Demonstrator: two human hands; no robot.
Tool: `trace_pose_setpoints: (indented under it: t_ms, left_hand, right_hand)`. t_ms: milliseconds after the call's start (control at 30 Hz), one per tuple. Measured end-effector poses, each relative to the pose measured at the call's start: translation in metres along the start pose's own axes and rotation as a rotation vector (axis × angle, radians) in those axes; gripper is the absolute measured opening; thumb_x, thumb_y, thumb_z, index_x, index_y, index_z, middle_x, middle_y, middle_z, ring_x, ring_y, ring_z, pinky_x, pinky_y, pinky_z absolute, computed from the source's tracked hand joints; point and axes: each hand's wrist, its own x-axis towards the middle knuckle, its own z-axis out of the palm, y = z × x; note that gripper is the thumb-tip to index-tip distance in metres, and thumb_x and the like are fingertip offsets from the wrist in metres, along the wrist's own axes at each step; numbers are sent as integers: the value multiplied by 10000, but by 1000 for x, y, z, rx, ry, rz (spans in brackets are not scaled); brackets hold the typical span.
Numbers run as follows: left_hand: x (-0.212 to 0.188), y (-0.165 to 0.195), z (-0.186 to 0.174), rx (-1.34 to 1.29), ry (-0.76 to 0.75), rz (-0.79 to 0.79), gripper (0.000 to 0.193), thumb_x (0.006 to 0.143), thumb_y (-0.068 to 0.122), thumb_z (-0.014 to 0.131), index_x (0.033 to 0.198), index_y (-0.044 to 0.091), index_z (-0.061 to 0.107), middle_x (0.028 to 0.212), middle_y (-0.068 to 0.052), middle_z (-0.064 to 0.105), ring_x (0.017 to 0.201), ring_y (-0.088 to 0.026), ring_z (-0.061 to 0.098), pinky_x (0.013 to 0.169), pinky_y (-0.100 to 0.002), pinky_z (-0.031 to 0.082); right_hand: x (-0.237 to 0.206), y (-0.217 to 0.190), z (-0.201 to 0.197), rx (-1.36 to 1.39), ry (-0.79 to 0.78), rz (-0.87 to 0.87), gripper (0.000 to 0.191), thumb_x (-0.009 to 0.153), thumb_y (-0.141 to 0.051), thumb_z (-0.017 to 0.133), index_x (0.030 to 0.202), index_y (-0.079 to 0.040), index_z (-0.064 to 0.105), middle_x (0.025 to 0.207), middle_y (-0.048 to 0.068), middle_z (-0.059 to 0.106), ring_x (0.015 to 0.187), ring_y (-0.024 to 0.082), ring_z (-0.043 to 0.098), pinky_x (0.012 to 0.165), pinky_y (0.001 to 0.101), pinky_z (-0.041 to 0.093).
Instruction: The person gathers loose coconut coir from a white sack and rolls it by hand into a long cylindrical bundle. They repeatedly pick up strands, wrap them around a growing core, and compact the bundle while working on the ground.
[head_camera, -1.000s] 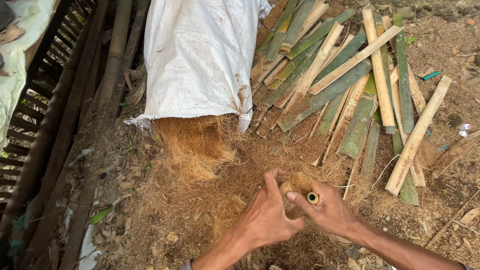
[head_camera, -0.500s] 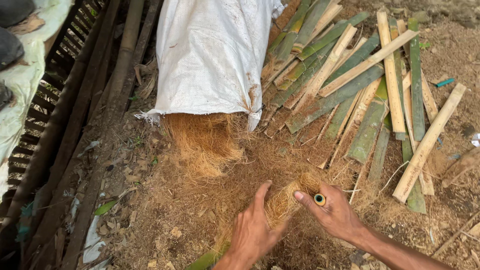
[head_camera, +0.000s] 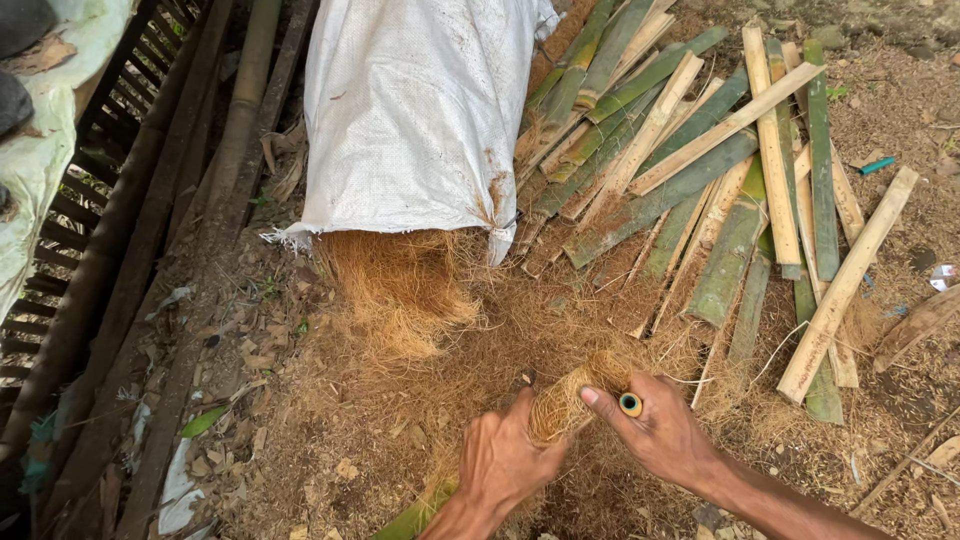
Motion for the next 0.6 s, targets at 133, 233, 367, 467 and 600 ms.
trace_pose_setpoints:
  t_ms: [133, 233, 367, 467, 600]
  left_hand:
    - [8, -9, 10, 41, 163, 112, 638, 804, 192, 781, 1359, -60, 593, 623, -14, 551, 395, -105, 513, 320, -272, 431]
    - [13, -16, 11, -45, 327, 169, 601, 786, 125, 803, 1330, -62, 627, 911, -25, 563, 464, -87, 589, 337, -237, 514]
    - [13, -11, 4, 52, 173, 65, 618, 821, 120, 815, 1372, -28, 579, 719, -177, 729, 439, -167, 622, 358, -315, 539]
    - [12, -3, 0, 10, 126, 8, 685, 843, 112, 779, 1485, 71, 542, 657, -143, 727, 412, -183, 593, 336, -328, 513]
    - [16, -4, -4, 78, 311, 260, 592, 784, 92, 797, 1340, -7, 619, 661, -129, 692, 370, -122, 559, 283, -304, 484]
  right_hand:
    - [-2, -13, 2, 81, 0, -31, 420, 1034, -387, 571, 1394, -178, 516, 532, -50, 434, 390, 70, 396, 317, 263, 336]
    - [-9, -19, -1, 110, 233, -263, 238, 1010, -251, 526, 1108, -34, 536, 636, -35, 493, 417, 67, 445, 262, 229, 363]
    - [-20, -21, -11, -113, -3, -338, 79, 1002, -172, 581, 1014, -95, 570, 632, -6, 539, 377, 81, 474, 265, 232, 398]
    - [-24, -25, -14, -187, -79, -695, 144, 1023, -142, 578, 883, -110, 581, 671, 29, 610, 437, 79, 506, 340, 197, 481]
    - [-23, -40, -13, -339, -271, -792, 302, 974, -151, 626, 674, -122, 607, 514, 2, 571, 394, 131, 503, 376, 255, 529]
